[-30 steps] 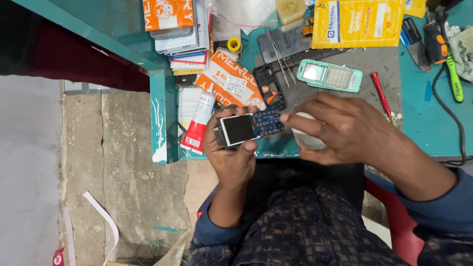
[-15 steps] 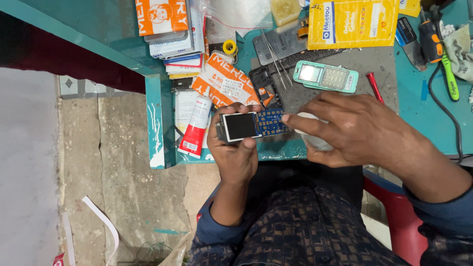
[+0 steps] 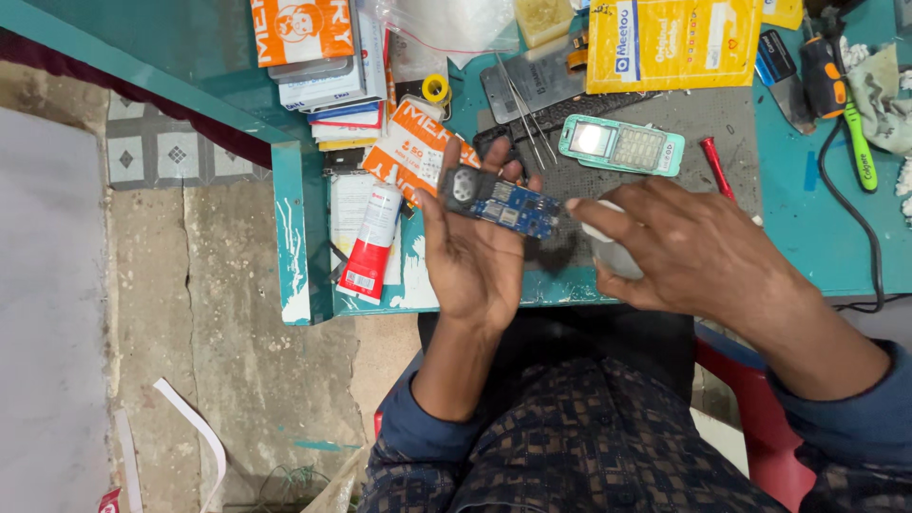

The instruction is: The person repairs a feature phone at a workbench. They pry open the phone casing, remove the battery and internal board, work on the components with a screwdriver and tweezers, reassemble the phone, and apply liquid from a bottle onto the board.

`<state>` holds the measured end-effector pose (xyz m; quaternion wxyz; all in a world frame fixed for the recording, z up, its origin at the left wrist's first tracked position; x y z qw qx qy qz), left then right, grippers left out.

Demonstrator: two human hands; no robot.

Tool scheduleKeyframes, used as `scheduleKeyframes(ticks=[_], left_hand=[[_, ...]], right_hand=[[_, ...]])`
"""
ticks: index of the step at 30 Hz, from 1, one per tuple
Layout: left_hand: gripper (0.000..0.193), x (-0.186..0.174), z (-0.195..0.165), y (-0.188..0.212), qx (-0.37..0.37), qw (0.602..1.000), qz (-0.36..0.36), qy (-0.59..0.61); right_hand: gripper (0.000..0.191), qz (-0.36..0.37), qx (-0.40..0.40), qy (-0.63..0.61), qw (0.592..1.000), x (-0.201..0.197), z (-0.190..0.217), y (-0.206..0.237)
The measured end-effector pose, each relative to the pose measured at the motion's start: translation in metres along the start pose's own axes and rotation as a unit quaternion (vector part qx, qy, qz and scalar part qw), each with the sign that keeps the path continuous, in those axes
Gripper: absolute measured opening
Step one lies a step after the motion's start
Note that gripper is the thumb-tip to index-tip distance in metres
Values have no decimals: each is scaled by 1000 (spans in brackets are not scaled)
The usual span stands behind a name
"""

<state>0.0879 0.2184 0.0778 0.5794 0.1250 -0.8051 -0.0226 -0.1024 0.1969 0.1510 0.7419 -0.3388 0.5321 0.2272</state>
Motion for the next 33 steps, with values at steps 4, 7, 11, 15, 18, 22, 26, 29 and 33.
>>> scheduleKeyframes(ticks=[4,7,11,15,18,22,26,29,33], left_hand=[[64,6,7,3,-13,999,32,10],[64,5,14,3,-12,1000,18,-21],[61,4,20,5,-15,999,7,-51],[60,6,22,8,-16,998,19,-62],[60,3,19,7,-31,998,1,-54],[64,-2,13,4,-38,999,-9,-31],[66,-5,12,4,-20,999,3,-35],[67,-10,12,5,-14,999,6,-49],[68,-23,10,6,-23,998,-18,-57]], right_hand=[[73,58,-21,54,997,1,7,-7],[75,115,-39,67,990,4,12,-14],[81,113,-30,49,992,2,13,-18],[87,103,-19,57,993,1,6,-23],[92,154,8,80,985,2,0,-23],[84,150,35,30,988,-4,-4,-18],[77,223,76,14,972,-2,-4,-11],[77,216,70,-22,974,1,0,-6],[83,158,90,-92,979,3,-3,0]])
Point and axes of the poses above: each hand's wrist, its own y-axis away from the middle knuckle, its own x-axis out of the palm, z = x × y, the point moved 2 cm from there along -y, towards the middle knuckle, and after that the axes turned 6 degrees about -z, right-handed, at the moved point
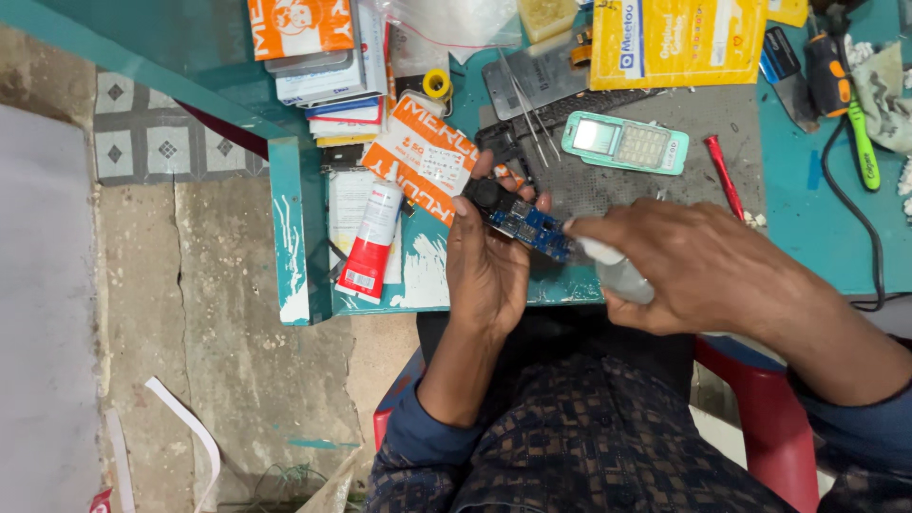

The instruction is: The person repairs a feature phone at a workbench. They pry open the phone casing, remove the battery and internal board, work on the components with a screwdriver and tweezers, reassemble the phone, and apply liquid from a bottle onto the board.

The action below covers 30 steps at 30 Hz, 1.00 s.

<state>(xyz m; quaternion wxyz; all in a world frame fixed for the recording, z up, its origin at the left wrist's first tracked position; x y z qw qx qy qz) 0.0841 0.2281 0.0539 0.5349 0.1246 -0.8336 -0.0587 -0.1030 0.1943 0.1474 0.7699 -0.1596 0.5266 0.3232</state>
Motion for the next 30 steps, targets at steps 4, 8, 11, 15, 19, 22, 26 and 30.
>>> scheduleKeyframes(ticks=[4,8,11,15,19,22,26,30], left_hand=[[74,-20,-12,4,0,999,-50,4],[75,-34,-28,13,-16,994,-104,-16],[67,-41,-37,19,-3,991,-135,-6],[62,-57,-39,35,-22,985,-166,-29],[59,-68,-24,45,-66,982,-173,-33],[56,-69,-11,45,-105,978,-174,-43],[56,-69,-4,44,-137,974,-171,-64],[55,-76,-10,44,-139,973,-179,-50]], right_hand=[[68,-183,-67,39,980,-15,-5,-2],[97,-361,-165,-174,901,-37,-2,-24],[101,-420,-200,-114,878,-52,5,-46],[102,-421,-224,-138,868,-38,21,-88],[100,-396,-270,-195,856,-6,39,-136],[99,-372,-314,-237,841,22,58,-171],[99,-354,-318,-261,840,62,95,-227],[106,-359,-346,-234,834,95,122,-260]])
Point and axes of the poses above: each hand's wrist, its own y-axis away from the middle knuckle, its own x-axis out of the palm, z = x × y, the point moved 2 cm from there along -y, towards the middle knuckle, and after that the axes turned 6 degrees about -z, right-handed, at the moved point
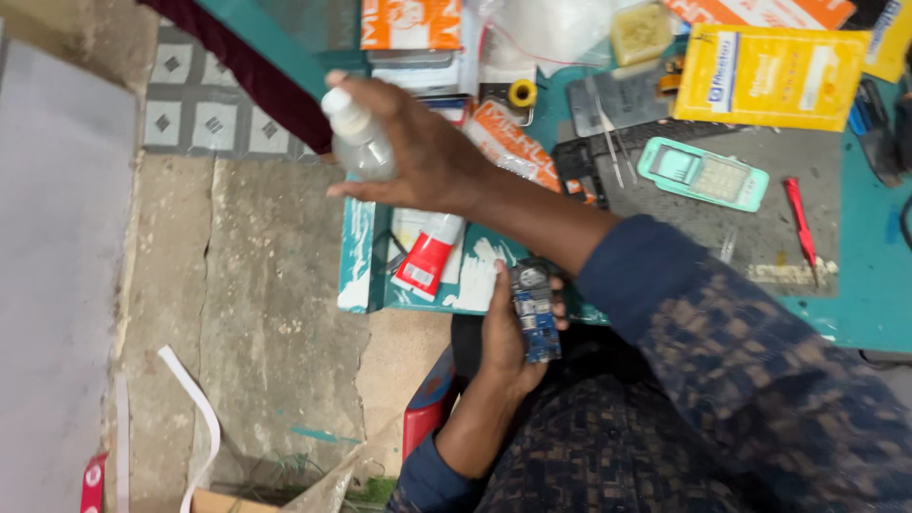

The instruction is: The person repairs a feature phone at a workbench. They pry open the phone casing, remove the battery and internal board, work on the components with a screwdriver and tweezers, reassemble the phone, and apply liquid from a bottle onto the board.

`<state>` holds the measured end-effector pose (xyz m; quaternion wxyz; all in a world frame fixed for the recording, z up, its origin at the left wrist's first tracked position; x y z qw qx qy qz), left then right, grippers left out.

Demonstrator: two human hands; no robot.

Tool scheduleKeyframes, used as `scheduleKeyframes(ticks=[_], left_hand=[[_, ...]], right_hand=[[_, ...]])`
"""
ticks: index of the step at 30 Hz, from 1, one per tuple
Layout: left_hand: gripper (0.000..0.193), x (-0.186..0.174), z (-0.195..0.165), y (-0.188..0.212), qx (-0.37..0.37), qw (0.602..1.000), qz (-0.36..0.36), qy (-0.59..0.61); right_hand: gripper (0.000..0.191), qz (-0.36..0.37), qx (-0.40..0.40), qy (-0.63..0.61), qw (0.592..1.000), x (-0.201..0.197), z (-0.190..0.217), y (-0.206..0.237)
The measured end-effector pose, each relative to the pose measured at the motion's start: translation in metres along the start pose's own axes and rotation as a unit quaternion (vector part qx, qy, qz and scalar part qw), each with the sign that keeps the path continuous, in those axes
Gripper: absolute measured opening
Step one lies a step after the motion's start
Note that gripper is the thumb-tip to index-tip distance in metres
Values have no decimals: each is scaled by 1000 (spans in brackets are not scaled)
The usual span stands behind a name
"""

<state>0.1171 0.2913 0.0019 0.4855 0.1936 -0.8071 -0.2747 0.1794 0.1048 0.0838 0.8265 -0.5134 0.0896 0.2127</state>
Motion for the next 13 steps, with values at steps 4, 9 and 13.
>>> scheduleKeyframes(ticks=[4,9,13], left_hand=[[54,2,-7,3,-9,1000,-3,11],[53,-1,-9,2,6,1000,-8,-1],[49,-3,-7,-5,33,999,-5,-11]], right_hand=[[112,31,29,-24,999,6,4,5],[117,116,66,-47,990,-4,18,9],[118,163,152,-62,973,-13,29,5]])
Point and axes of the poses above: each hand's wrist, its own y-axis away from the middle knuckle, its own x-axis out of the palm, z = x × y, the point moved 2 cm from there along -y, towards the middle knuckle, and after that the axes turned 6 degrees about -z, right-handed, at the moved point
